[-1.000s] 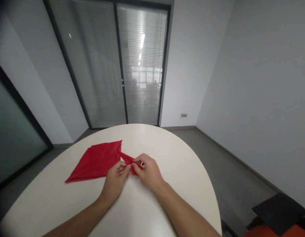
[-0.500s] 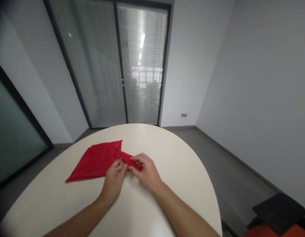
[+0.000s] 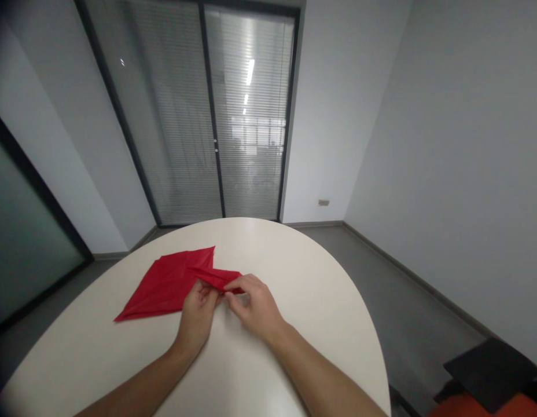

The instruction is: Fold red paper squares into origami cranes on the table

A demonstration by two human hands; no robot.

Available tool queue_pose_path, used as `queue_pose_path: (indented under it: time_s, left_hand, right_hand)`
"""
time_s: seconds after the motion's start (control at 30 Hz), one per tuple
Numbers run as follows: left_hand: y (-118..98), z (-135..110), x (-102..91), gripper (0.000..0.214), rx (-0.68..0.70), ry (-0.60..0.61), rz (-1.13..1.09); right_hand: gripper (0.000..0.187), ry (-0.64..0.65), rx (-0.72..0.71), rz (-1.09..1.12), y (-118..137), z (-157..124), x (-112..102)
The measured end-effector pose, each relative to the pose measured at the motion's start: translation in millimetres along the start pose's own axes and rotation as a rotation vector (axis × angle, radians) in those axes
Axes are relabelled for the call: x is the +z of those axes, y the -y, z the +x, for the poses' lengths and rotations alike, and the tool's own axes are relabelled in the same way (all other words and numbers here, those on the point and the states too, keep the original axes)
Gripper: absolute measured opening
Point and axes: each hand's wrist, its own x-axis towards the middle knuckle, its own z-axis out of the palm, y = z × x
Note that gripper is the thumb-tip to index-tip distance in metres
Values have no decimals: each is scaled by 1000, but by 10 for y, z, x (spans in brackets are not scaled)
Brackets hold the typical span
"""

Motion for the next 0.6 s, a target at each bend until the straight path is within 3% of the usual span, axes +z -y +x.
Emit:
queue_pose_path:
  time_s: [0.43, 0.6]
  left_hand:
    - [33, -11, -38, 13, 38, -42, 62]
    - [6, 2, -37, 15, 52, -55, 91]
  right_hand:
    - [10, -6, 93, 109, -51, 11, -24]
    - [21, -2, 103, 240, -23, 12, -10]
